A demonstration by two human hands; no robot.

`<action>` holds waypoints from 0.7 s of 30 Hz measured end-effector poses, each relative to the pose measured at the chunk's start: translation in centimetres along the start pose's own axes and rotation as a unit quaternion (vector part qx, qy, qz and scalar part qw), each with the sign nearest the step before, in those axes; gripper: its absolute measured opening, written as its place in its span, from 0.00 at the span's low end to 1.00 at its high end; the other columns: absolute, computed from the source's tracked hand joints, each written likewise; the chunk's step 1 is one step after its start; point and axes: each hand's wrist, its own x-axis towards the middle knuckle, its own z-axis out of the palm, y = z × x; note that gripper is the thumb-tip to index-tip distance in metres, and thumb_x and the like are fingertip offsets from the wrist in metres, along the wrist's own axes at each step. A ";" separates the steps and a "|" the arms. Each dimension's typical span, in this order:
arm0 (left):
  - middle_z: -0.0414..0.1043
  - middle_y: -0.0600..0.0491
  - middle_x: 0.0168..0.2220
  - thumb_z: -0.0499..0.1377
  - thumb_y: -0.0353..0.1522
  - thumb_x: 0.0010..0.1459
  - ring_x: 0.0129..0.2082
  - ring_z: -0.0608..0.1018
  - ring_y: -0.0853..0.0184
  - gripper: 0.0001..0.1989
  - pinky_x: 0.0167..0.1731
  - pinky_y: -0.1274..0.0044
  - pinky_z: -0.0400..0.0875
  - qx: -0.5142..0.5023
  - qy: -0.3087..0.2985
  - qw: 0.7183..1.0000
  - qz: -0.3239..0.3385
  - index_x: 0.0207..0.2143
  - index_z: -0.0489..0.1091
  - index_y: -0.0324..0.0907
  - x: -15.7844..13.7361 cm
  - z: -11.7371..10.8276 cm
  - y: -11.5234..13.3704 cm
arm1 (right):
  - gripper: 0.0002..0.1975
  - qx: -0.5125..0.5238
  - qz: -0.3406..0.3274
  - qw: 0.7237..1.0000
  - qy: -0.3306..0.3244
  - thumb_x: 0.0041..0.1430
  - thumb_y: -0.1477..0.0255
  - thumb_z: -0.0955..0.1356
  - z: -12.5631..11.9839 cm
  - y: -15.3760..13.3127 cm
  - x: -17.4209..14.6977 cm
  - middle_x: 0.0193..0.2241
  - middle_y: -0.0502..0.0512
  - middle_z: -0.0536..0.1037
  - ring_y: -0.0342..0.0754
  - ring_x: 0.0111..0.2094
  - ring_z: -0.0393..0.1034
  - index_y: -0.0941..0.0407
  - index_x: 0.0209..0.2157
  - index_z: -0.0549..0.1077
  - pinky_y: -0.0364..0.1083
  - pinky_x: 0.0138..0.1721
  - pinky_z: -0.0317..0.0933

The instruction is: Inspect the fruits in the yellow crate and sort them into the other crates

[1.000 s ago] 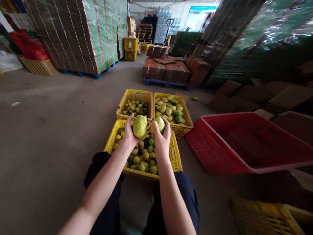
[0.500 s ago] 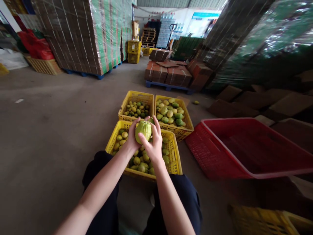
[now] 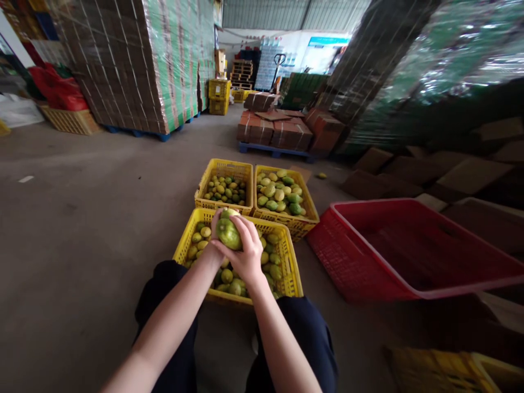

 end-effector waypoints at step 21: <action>0.72 0.48 0.28 0.54 0.40 0.59 0.38 0.74 0.57 0.18 0.47 0.70 0.67 0.171 -0.100 0.942 0.269 0.20 0.75 0.45 -2.7 0.8 2.0 | 0.26 0.022 0.072 0.983 0.168 0.51 0.50 0.74 -1.9 1.4 0.3 0.38 0.55 0.77 0.58 0.40 0.75 0.49 0.45 0.70 0.61 0.44 0.70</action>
